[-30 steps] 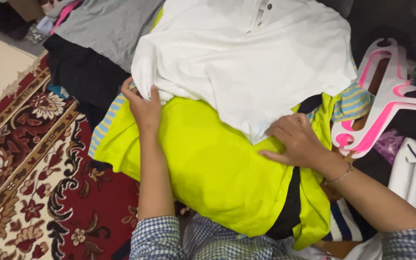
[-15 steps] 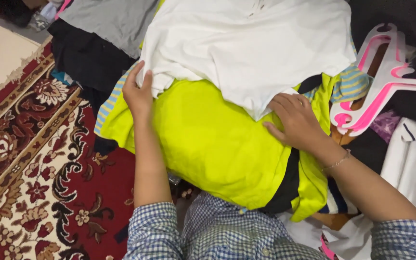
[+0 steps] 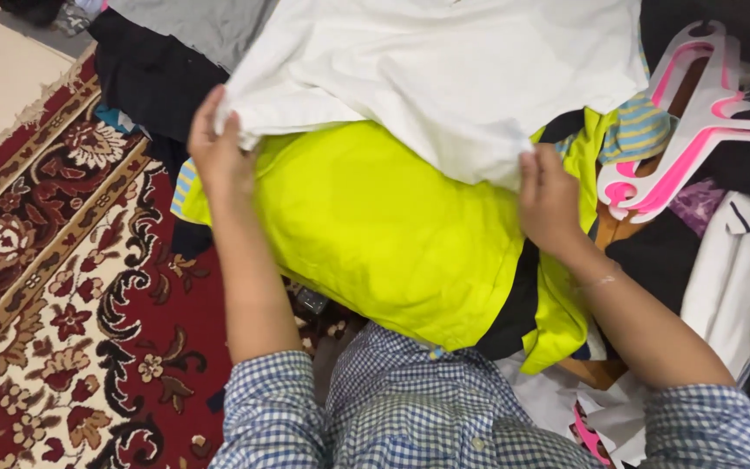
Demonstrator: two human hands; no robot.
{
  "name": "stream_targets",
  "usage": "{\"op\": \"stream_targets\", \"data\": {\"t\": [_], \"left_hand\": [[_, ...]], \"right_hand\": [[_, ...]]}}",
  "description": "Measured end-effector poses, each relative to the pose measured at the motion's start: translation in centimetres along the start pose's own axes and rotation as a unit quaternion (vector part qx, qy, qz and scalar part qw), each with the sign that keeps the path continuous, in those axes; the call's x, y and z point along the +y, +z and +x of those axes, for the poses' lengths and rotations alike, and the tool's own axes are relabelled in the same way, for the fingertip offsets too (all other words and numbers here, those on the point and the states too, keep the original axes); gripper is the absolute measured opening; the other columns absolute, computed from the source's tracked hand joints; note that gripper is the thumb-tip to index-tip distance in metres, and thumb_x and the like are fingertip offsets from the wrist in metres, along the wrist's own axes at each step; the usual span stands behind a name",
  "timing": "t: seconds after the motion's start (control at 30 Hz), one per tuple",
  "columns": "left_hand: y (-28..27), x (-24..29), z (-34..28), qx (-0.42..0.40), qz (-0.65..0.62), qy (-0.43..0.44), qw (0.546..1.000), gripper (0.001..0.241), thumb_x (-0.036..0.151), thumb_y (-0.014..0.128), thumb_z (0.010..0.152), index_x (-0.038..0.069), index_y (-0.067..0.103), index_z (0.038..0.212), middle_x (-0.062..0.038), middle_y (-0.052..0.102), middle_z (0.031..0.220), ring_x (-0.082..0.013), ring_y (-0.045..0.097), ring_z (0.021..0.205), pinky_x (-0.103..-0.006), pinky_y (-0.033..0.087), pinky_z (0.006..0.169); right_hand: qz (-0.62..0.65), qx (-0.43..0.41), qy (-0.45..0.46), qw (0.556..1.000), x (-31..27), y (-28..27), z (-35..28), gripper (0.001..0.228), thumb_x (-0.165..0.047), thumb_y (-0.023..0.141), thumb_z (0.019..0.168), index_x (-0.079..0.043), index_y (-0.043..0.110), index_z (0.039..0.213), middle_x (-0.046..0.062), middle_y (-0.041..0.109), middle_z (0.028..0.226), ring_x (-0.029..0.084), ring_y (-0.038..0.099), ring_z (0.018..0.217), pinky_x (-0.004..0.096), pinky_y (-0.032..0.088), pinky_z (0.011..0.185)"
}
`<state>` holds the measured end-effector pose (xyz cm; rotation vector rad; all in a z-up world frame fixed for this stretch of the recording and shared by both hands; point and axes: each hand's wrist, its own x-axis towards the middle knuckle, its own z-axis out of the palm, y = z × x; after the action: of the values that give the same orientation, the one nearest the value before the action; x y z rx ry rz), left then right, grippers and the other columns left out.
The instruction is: The person buttons a white polo shirt on a hanger, then removes it and folds it. They then pick up a black t-shirt, place it on a hanger, and fold it on top of the white shirt.
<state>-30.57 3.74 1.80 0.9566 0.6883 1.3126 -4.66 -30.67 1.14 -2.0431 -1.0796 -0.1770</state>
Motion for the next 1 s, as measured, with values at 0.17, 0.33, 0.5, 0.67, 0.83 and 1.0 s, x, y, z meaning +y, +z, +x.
{"op": "stream_targets", "data": {"t": [0.17, 0.33, 0.5, 0.67, 0.83, 1.0], "left_hand": [[-0.3, 6.3, 2.6, 0.088, 0.061, -0.13, 0.986, 0.037, 0.006, 0.051, 0.102, 0.018, 0.068, 0.132, -0.011, 0.072, 0.134, -0.0232, 0.074, 0.103, -0.0293, 0.069, 0.069], [-2.5, 7.7, 4.7, 0.134, 0.094, -0.144, 0.976, 0.037, 0.013, 0.044, 0.102, 0.023, 0.071, 0.126, -0.011, 0.071, 0.137, -0.0291, 0.079, 0.111, -0.0374, 0.08, 0.074], [-7.6, 5.7, 8.1, 0.121, 0.217, -0.094, 0.964, 0.036, 0.007, 0.05, 0.1, 0.023, 0.077, 0.119, -0.005, 0.078, 0.12, -0.0191, 0.08, 0.102, -0.0277, 0.071, 0.083], [-13.7, -0.6, 13.3, 0.098, 0.39, 0.088, 0.911, 0.036, -0.005, 0.06, 0.086, 0.016, 0.08, 0.108, -0.009, 0.075, 0.117, -0.0271, 0.073, 0.108, -0.0368, 0.061, 0.093], [-3.3, 2.4, 5.3, 0.103, 0.622, 0.041, 0.775, 0.031, 0.012, 0.07, 0.097, 0.021, 0.069, 0.126, -0.013, 0.04, 0.149, -0.0383, 0.036, 0.136, -0.0601, 0.031, 0.108], [5.8, -6.5, 1.9, -0.195, 0.434, 0.389, 0.789, 0.028, 0.006, 0.067, 0.092, 0.011, 0.067, 0.119, -0.011, 0.066, 0.118, -0.0323, 0.06, 0.111, -0.0442, 0.042, 0.101]], "right_hand": [[0.104, -0.046, 0.103, 0.988, -2.4, -4.4, -2.5, 0.026, -0.029, 0.047, 0.115, -0.007, 0.059, 0.108, 0.003, 0.058, 0.092, 0.016, 0.056, 0.087, 0.034, 0.044, 0.072], [0.326, -0.082, 0.282, 0.899, -1.2, -6.0, -6.1, 0.024, -0.032, 0.05, 0.112, -0.011, 0.057, 0.102, 0.0, 0.057, 0.081, 0.011, 0.056, 0.065, 0.027, 0.043, 0.05], [0.405, -0.168, 0.392, 0.809, 0.0, -8.0, -8.5, 0.028, -0.03, 0.051, 0.11, -0.003, 0.053, 0.105, 0.019, 0.063, 0.064, 0.028, 0.063, 0.041, 0.034, 0.054, 0.03], [0.299, -0.305, 0.42, 0.801, -2.3, -8.9, -8.1, 0.026, -0.018, 0.049, 0.108, 0.005, 0.054, 0.098, 0.032, 0.071, 0.064, 0.039, 0.071, 0.049, 0.039, 0.056, 0.039], [0.08, -0.323, 0.351, 0.875, -3.1, -9.9, -3.3, 0.035, -0.034, 0.056, 0.104, -0.002, 0.068, 0.099, 0.017, 0.076, 0.071, 0.026, 0.071, 0.053, 0.032, 0.058, 0.047], [-0.093, -0.103, 0.125, 0.982, 2.2, -9.4, 2.7, 0.019, -0.016, 0.066, 0.108, 0.0, 0.07, 0.119, 0.015, 0.073, 0.107, 0.029, 0.068, 0.09, 0.043, 0.058, 0.079]]}}
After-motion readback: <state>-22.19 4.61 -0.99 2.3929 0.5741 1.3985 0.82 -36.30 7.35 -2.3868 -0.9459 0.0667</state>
